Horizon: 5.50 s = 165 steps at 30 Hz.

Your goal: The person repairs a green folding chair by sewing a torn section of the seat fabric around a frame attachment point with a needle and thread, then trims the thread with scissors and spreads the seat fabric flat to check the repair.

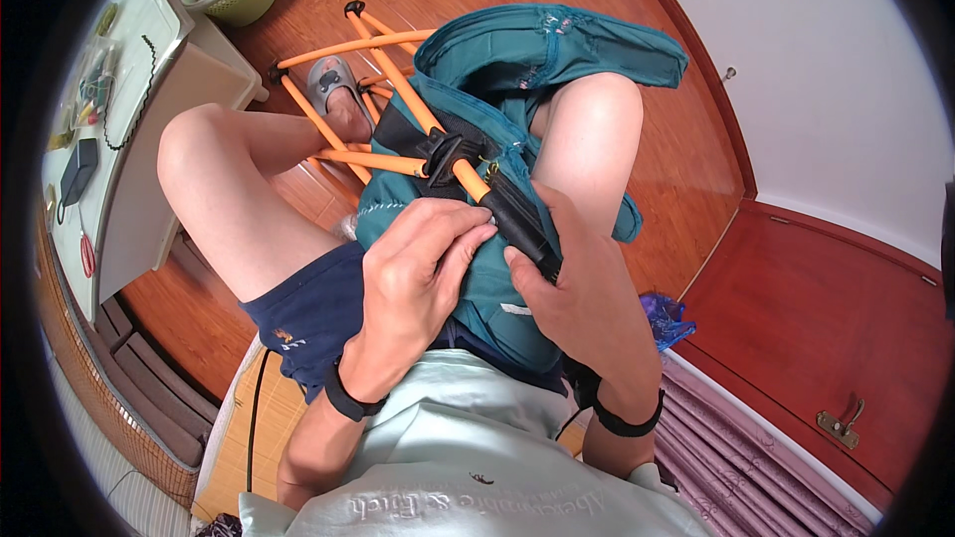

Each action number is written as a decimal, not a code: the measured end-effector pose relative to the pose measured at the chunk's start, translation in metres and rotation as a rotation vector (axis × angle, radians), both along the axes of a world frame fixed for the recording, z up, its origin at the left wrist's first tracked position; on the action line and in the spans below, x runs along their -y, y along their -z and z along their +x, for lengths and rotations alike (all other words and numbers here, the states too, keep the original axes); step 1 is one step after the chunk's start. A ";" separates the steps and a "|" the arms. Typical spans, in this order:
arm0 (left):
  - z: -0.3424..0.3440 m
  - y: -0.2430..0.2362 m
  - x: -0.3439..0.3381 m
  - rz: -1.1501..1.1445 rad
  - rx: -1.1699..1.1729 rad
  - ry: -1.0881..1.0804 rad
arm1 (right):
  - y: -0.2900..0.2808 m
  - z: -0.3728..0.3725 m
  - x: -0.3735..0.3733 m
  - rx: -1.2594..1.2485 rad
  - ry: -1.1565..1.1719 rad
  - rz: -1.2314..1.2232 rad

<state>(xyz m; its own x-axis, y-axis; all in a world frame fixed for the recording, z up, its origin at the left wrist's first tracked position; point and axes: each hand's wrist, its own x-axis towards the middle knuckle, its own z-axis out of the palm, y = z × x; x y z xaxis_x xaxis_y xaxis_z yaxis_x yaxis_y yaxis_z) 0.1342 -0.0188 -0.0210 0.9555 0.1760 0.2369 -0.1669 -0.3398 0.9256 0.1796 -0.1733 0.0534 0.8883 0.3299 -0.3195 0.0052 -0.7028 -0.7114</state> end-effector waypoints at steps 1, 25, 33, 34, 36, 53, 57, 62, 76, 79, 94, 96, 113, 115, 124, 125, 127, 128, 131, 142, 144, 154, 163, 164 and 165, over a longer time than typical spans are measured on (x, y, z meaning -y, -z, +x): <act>-0.001 0.001 0.000 -0.012 -0.020 0.014 | 0.000 0.000 0.000 0.000 0.000 0.000; 0.019 0.007 -0.029 0.319 0.304 0.300 | -0.004 -0.001 -0.001 -0.051 0.045 -0.014; 0.019 0.007 -0.026 0.322 0.332 0.246 | 0.003 0.003 0.004 -0.071 0.048 0.010; 0.021 0.005 -0.028 0.327 0.337 0.280 | -0.001 0.006 0.003 -0.068 0.048 0.009; 0.024 0.005 -0.029 0.332 0.343 0.315 | -0.011 0.012 0.001 -0.257 0.087 0.013; 0.026 0.003 -0.032 0.263 0.080 0.183 | 0.003 0.003 0.004 -0.046 0.010 0.031; 0.018 -0.001 -0.038 -0.855 -1.004 0.268 | 0.005 0.000 0.004 -0.059 0.045 0.088; 0.025 0.004 -0.035 -0.812 -1.041 0.360 | 0.005 0.003 0.004 -0.027 0.019 0.077; 0.043 -0.030 -0.029 0.875 0.249 0.291 | -0.014 0.004 -0.004 -0.119 0.033 -0.035; 0.052 -0.031 -0.038 0.865 0.335 0.368 | -0.011 0.006 -0.004 -0.236 0.038 -0.130; -0.099 0.028 -0.424 1.027 -0.366 -1.057 | -0.013 0.004 -0.018 -0.165 0.092 -0.167; -0.159 0.049 -0.487 1.152 -0.463 -0.949 | -0.009 0.001 -0.015 -0.112 0.046 -0.112; -0.129 -0.058 -0.181 -0.744 -0.551 -0.171 | -0.017 0.002 -0.018 -0.189 0.098 -0.129; -0.100 -0.055 -0.138 -0.687 -0.617 -0.100 | -0.010 0.002 -0.014 -0.106 0.004 -0.105; -0.042 -0.037 -0.086 -0.850 -0.837 0.122 | -0.003 -0.003 -0.011 -0.049 0.044 -0.023; -0.041 -0.036 -0.083 -0.860 -0.850 0.136 | -0.005 -0.001 -0.011 -0.052 0.044 -0.021; -0.039 -0.037 -0.082 -0.858 -0.865 0.143 | -0.010 0.002 -0.012 -0.118 0.030 -0.087; -0.038 -0.038 -0.082 -0.865 -0.872 0.141 | -0.008 0.002 -0.011 -0.122 0.029 -0.085; -0.036 -0.038 -0.080 -0.866 -0.874 0.135 | 0.000 0.001 -0.009 -0.037 0.020 -0.014; -0.034 -0.033 -0.084 -0.840 -0.852 0.142 | -0.007 0.003 -0.014 -0.106 0.039 -0.036; -0.034 -0.034 -0.084 -0.827 -0.853 0.148 | -0.006 0.003 -0.014 -0.093 0.037 -0.039; -0.032 -0.034 -0.084 -0.849 -0.862 0.155 | -0.008 0.002 -0.014 -0.114 0.045 -0.063; -0.019 -0.046 -0.091 -1.075 -0.987 0.228 | -0.012 0.003 -0.016 -0.116 0.036 -0.082; -0.017 -0.050 -0.088 -0.913 -0.962 0.218 | -0.010 0.002 -0.015 -0.116 0.036 -0.081; -0.017 -0.055 -0.087 -0.751 -0.934 0.208 | -0.006 0.000 -0.014 -0.062 0.026 -0.056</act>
<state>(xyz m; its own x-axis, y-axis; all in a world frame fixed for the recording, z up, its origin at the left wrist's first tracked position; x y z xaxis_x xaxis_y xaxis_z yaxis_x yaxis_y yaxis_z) 0.1174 0.0678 0.0337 0.7304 -0.2031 -0.6521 0.6812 0.2866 0.6737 0.1797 -0.1588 0.0596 0.8744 0.2870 -0.3913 -0.0561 -0.7411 -0.6690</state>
